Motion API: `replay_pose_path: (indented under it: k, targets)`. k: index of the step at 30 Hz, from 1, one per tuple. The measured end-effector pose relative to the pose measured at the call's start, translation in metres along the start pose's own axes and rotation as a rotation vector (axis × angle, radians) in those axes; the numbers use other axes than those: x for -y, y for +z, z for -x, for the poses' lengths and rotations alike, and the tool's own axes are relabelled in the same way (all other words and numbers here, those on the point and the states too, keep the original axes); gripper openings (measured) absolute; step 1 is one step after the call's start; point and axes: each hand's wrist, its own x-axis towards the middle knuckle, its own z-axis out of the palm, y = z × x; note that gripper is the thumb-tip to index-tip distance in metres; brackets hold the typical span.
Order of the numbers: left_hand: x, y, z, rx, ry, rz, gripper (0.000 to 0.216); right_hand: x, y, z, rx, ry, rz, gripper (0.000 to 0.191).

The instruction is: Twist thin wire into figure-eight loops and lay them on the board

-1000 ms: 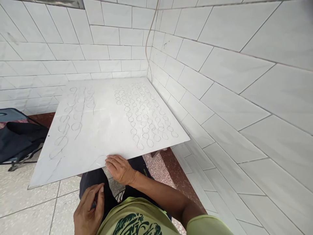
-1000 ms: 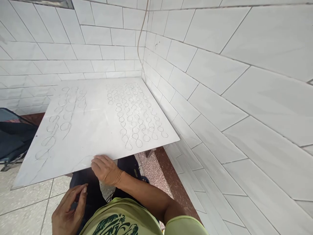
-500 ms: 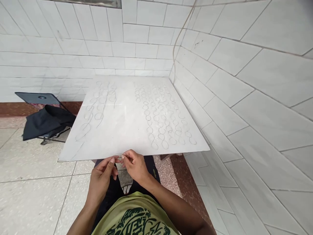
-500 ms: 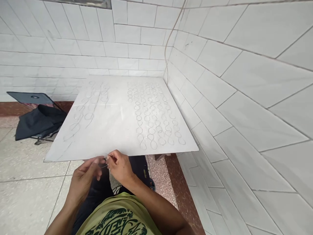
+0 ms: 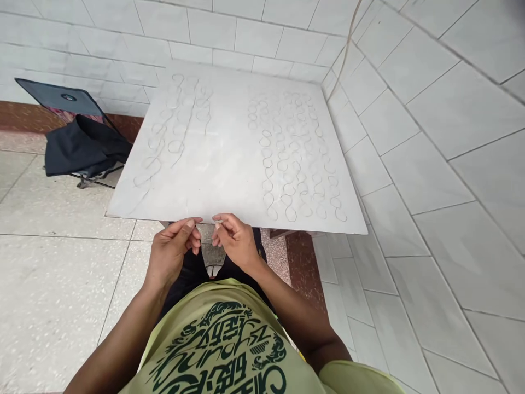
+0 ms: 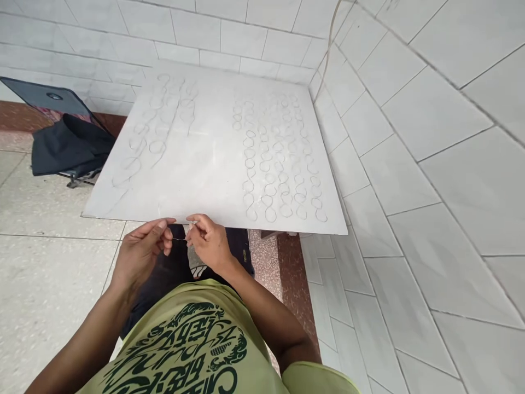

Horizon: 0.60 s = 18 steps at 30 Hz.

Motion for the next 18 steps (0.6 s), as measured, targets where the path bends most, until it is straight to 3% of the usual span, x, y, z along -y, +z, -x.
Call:
replay_pose_path:
  k: [4,10,14,18]
  targets:
    - [-0.001,-0.002,-0.002,0.014,-0.043,0.038,0.031,0.001,0.003,0.004,0.01,0.121,-0.207,0.024]
    - [0.001,-0.004,-0.006,0.018,-0.071,0.023,0.037,0.001,-0.001,0.009,0.042,0.166,-0.226,0.019]
    - [-0.003,-0.002,-0.008,0.011,-0.104,-0.008,0.041,-0.004,0.005,0.012,-0.028,0.182,-0.216,0.018]
    - [-0.003,-0.001,-0.008,-0.041,-0.101,-0.026,0.043,-0.009,0.009,0.004,-0.032,0.243,-0.369,0.021]
